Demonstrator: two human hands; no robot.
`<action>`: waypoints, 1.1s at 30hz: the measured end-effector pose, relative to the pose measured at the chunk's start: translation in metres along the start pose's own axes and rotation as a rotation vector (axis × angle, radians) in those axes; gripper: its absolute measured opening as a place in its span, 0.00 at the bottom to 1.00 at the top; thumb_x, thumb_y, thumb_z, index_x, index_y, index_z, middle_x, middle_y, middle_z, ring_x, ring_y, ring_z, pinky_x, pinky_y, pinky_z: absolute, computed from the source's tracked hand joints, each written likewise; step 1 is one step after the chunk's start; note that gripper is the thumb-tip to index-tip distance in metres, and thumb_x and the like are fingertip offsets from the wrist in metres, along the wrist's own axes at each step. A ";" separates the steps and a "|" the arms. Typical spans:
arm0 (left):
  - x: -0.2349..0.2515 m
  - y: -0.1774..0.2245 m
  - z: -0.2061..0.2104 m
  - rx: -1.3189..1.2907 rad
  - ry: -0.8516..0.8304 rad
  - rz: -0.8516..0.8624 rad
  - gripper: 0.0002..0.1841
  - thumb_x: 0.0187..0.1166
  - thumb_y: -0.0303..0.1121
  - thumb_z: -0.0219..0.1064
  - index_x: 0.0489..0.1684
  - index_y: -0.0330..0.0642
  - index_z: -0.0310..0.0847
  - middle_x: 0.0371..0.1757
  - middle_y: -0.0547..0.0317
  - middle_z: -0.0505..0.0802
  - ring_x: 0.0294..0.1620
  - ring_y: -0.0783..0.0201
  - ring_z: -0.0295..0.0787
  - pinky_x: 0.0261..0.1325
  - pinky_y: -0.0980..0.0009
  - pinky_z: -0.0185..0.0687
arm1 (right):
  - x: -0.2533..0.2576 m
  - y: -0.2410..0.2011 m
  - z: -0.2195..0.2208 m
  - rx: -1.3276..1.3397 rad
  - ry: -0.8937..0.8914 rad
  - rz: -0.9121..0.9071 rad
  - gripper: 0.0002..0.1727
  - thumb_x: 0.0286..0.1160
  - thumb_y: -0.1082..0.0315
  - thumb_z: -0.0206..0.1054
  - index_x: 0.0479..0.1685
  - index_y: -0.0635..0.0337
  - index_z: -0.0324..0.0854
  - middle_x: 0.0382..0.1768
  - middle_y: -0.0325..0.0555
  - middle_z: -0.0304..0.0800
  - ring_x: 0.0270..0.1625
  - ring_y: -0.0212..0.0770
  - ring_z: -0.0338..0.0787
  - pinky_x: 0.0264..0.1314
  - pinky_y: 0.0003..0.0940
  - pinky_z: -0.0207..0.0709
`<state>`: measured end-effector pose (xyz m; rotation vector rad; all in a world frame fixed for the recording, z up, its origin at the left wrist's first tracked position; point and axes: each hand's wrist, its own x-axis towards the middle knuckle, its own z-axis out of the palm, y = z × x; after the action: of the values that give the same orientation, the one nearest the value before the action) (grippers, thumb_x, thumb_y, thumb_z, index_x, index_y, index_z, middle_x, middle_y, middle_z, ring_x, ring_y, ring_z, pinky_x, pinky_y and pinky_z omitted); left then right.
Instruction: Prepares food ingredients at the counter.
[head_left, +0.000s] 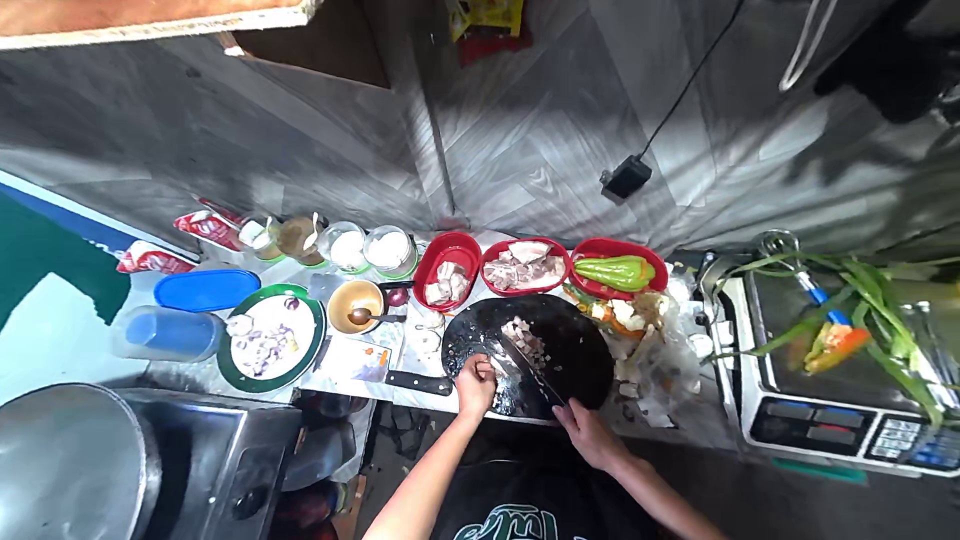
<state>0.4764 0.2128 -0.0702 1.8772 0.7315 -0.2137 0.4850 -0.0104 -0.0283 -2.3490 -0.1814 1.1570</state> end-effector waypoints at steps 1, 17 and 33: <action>0.001 0.000 -0.005 0.132 -0.030 0.098 0.20 0.79 0.21 0.62 0.70 0.26 0.77 0.61 0.39 0.91 0.59 0.51 0.91 0.67 0.57 0.82 | -0.001 -0.001 -0.004 0.009 -0.006 0.003 0.30 0.96 0.49 0.47 0.62 0.74 0.75 0.43 0.68 0.86 0.50 0.62 0.89 0.59 0.57 0.79; 0.003 -0.017 -0.008 0.443 0.119 0.658 0.25 0.65 0.28 0.77 0.59 0.21 0.80 0.62 0.25 0.87 0.66 0.30 0.84 0.71 0.43 0.78 | -0.017 0.004 -0.001 -0.391 0.465 -0.198 0.26 0.88 0.50 0.61 0.57 0.68 0.87 0.44 0.71 0.92 0.49 0.72 0.94 0.51 0.63 0.85; 0.025 0.018 -0.034 0.509 -0.417 0.633 0.16 0.77 0.25 0.61 0.57 0.31 0.90 0.57 0.37 0.94 0.65 0.41 0.89 0.75 0.48 0.75 | -0.007 0.012 0.006 -0.625 0.719 -0.606 0.17 0.72 0.56 0.74 0.43 0.65 0.91 0.27 0.58 0.90 0.32 0.61 0.94 0.32 0.51 0.87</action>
<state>0.5004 0.2481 -0.0536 2.3370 -0.2406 -0.3896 0.4748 -0.0204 -0.0326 -2.7499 -1.0141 -0.0819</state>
